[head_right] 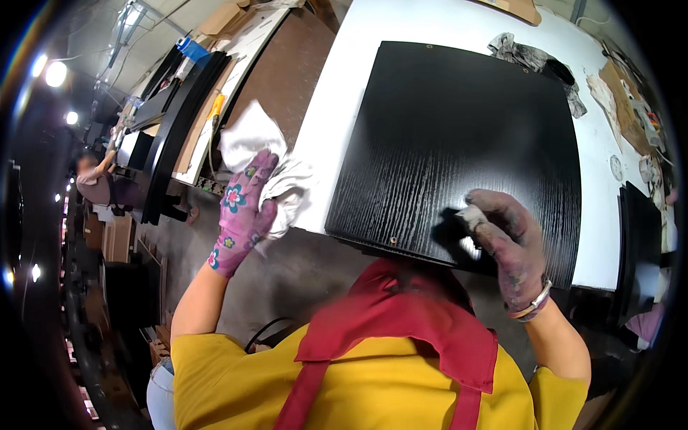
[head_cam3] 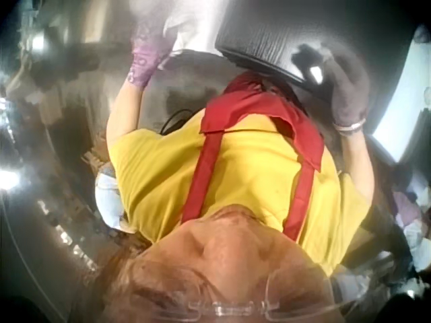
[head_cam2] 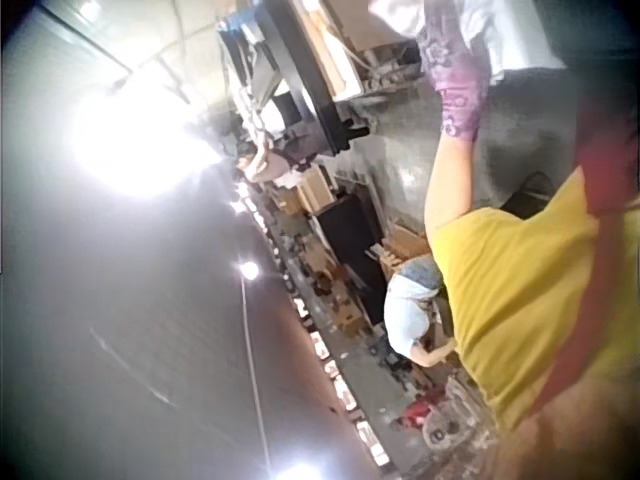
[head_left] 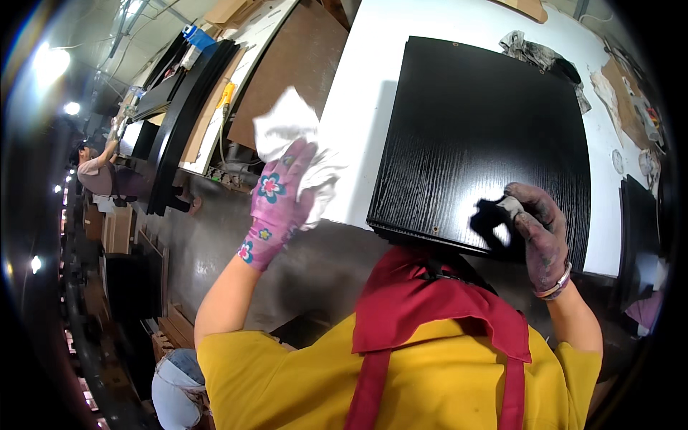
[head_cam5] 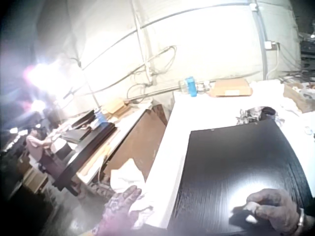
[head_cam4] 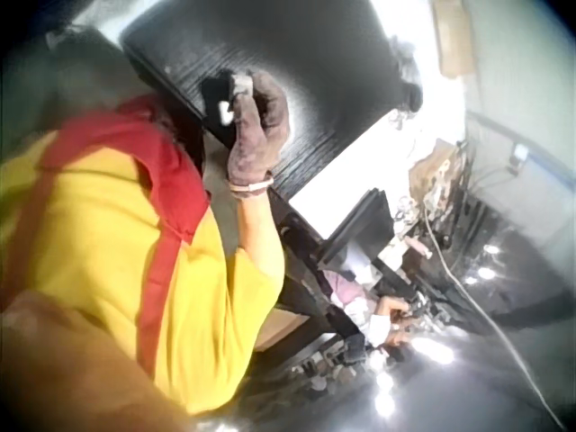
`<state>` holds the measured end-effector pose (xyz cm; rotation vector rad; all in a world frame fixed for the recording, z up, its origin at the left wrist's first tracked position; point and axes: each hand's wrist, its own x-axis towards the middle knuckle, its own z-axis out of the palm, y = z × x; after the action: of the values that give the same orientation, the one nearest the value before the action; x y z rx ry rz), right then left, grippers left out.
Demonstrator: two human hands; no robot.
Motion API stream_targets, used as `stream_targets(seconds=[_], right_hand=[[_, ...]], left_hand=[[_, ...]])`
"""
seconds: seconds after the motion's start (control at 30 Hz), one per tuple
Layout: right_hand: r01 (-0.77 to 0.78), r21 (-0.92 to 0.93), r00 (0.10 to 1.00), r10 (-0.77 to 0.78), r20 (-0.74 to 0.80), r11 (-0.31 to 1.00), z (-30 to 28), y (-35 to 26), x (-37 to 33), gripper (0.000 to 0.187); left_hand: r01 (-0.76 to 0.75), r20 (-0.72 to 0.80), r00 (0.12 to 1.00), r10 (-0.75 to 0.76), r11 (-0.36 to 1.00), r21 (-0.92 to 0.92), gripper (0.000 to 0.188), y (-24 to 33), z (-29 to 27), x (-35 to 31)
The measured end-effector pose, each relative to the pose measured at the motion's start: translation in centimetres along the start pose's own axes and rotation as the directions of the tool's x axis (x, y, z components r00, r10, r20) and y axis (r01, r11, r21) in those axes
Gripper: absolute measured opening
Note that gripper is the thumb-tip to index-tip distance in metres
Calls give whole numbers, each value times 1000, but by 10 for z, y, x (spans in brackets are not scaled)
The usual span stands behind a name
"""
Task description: The person applies a dark finish to a black wood-grain panel using a small brush and a cloth. They repeatedly dip the brush into a container, apply the finish to the panel, and wipe the surface with a white cloth. The person handles the panel and the container throughout the process.
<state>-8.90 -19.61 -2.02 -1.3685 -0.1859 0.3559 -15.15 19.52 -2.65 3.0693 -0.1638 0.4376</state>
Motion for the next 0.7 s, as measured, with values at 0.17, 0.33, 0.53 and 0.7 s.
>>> stream_targets(seconds=[0.17, 0.33, 0.53, 0.7], right_hand=[[-39, 76, 998, 35, 43, 996, 51, 6, 13, 31], [-163, 36, 983, 159, 92, 986, 36, 4, 16, 38], [-170, 15, 982, 168, 85, 985, 34, 5, 15, 38], [-207, 23, 978, 206, 32, 978, 41, -3, 17, 34]], left_hand=[[-297, 90, 929, 358, 869, -396, 50, 47, 15, 22], [-407, 94, 893, 441, 878, -250, 37, 33, 21, 76], [-373, 61, 923, 381, 921, -109, 24, 6, 70, 162], [-292, -21, 955, 296, 950, 113, 18, 4, 108, 240]])
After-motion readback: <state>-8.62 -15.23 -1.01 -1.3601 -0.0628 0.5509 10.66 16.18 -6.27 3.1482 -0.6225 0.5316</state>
